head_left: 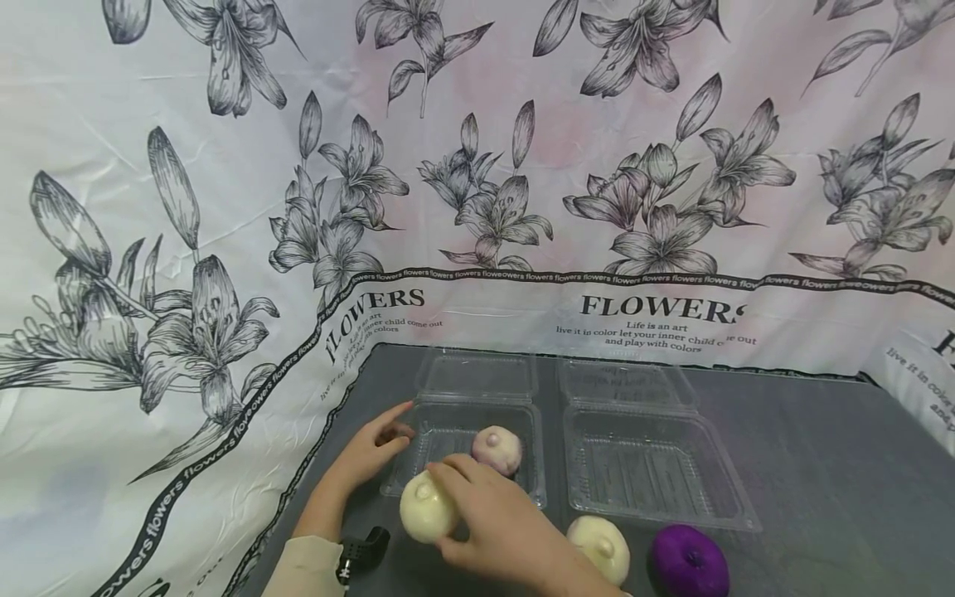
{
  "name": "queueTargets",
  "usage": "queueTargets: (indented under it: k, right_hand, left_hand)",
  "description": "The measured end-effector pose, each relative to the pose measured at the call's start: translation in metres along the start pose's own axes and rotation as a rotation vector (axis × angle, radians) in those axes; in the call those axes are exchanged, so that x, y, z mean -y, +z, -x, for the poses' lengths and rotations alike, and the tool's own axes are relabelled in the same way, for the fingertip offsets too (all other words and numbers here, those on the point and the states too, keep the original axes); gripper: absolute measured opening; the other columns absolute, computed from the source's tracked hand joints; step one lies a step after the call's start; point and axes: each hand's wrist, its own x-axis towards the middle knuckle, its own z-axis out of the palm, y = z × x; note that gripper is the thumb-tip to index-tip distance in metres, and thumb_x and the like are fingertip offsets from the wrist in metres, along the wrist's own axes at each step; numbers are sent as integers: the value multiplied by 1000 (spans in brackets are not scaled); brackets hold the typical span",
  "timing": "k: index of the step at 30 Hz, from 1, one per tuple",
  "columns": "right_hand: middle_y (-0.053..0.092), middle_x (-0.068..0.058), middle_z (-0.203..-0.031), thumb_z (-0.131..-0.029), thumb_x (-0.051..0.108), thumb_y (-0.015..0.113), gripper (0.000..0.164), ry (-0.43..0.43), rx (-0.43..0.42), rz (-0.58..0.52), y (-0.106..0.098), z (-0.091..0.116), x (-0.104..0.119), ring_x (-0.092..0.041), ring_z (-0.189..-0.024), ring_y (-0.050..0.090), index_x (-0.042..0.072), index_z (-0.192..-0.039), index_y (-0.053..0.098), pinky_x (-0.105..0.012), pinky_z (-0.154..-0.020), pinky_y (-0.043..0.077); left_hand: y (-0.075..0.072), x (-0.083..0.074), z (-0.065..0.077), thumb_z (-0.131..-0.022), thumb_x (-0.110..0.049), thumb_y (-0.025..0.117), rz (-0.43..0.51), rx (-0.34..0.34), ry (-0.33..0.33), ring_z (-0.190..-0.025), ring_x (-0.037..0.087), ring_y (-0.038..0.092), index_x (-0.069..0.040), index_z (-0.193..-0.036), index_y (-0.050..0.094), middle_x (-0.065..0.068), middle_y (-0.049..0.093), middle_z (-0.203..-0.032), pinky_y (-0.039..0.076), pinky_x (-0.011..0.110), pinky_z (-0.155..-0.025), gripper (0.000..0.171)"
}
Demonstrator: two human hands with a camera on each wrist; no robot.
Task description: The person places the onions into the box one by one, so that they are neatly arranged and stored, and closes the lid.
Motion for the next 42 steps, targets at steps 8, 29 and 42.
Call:
queueTargets:
  k: [8, 29, 42]
  right_hand:
    - [58, -3, -133, -78, 25, 88, 65, 119, -5, -95, -2, -12, -12, -17, -113, 61, 8, -135, 62, -31, -90, 54]
    - [57, -11, -128, -78, 17, 88, 66, 205, -63, -162, 15, -37, -41, -22, -103, 63, 11, -138, 59, -36, -83, 56]
    - [62, -10, -122, -79, 27, 87, 64, 250, -66, 0, 33, -50, -59, -23, -99, 64, 9, -136, 62, -39, -75, 56]
  left_hand:
    - [1, 0, 2, -104, -15, 61, 22, 9, 1, -113, 34, 63, -9, -159, 38, 19, 67, -124, 50, 51, -94, 60]
    - [0, -17, 1, -104, -8, 59, 50, 10, -9, -114, 38, 63, -1, -158, 35, 21, 66, -122, 47, 58, -98, 59]
    - [-2, -35, 6, -103, -5, 58, 48, 15, 7, -112, 38, 64, 5, -156, 36, 22, 68, -119, 49, 52, -96, 58]
